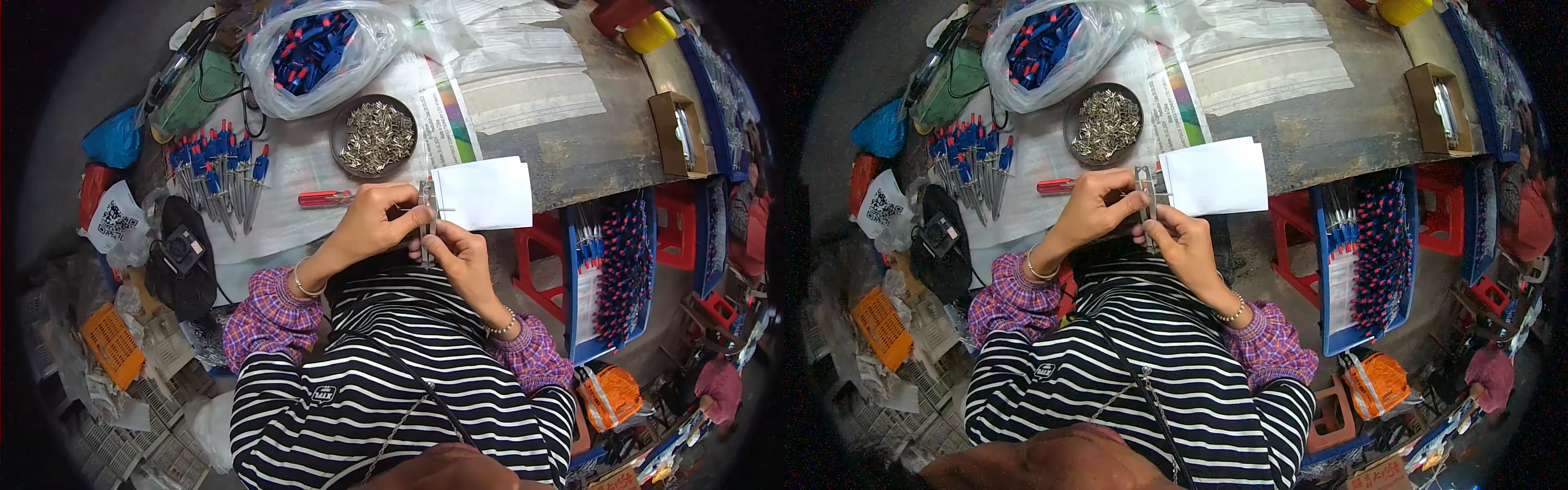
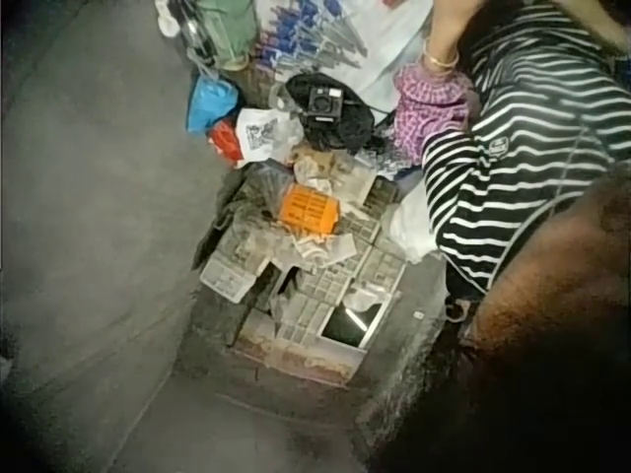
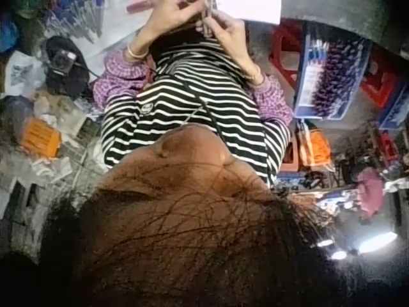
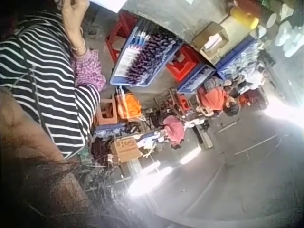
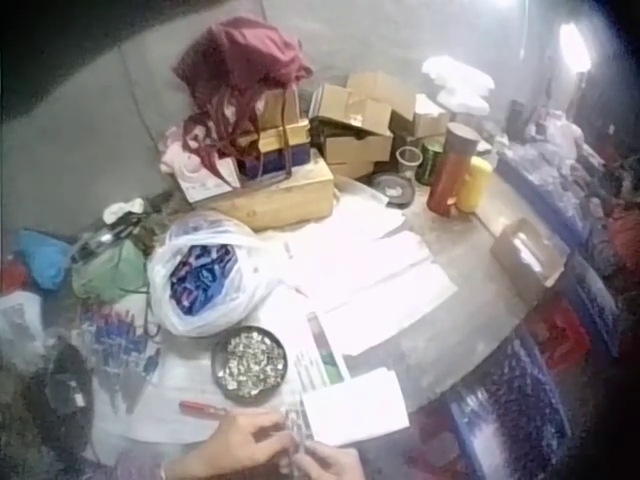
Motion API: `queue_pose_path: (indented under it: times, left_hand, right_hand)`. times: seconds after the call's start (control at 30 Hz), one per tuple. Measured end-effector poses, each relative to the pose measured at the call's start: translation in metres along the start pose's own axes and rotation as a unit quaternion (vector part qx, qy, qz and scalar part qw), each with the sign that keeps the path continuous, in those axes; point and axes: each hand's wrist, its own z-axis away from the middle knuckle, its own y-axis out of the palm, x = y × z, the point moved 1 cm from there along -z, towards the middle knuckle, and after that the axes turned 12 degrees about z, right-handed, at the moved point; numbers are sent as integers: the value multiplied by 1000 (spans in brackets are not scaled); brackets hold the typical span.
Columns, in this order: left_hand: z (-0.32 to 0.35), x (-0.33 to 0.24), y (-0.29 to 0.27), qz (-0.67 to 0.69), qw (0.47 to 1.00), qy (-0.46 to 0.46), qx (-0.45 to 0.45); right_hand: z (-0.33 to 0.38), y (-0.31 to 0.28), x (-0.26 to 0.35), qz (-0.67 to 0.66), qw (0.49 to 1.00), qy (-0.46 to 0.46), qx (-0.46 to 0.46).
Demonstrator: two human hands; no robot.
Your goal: Manually assembling small metal components and pins into blue plastic housings at a workstation.
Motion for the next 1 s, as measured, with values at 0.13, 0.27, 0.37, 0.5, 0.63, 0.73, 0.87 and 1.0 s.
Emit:
queue_pose_path:
  times: [0.13,0.27,0.37,0.5,0.63,0.73,0.87,1.0]
  left_hand:
    - [3,11,3,147,987,-69,13]
    - [4,14,5,246,966,-84,10]
    - [3,12,4,230,971,-64,-7]
    - [1,20,-4,165,981,-100,6]
    - [1,26,-4,131,988,-79,19]
    - [1,22,-3,150,985,-82,16]
    - [2,21,-3,143,986,-79,22]
    - [2,24,-3,154,985,-72,22]
  right_hand:
    - [-1,-1,0,30,999,-16,11]
    - [-3,1,1,34,999,-35,0]
    - [-4,1,3,38,998,-43,-8]
    - [-4,-2,5,43,998,-24,31]
    - [-3,-1,7,46,998,-22,29]
    - [-3,-1,7,62,998,-13,27]
    - [-3,-1,5,54,998,-13,25]
    - [-3,0,0,-12,999,15,29]
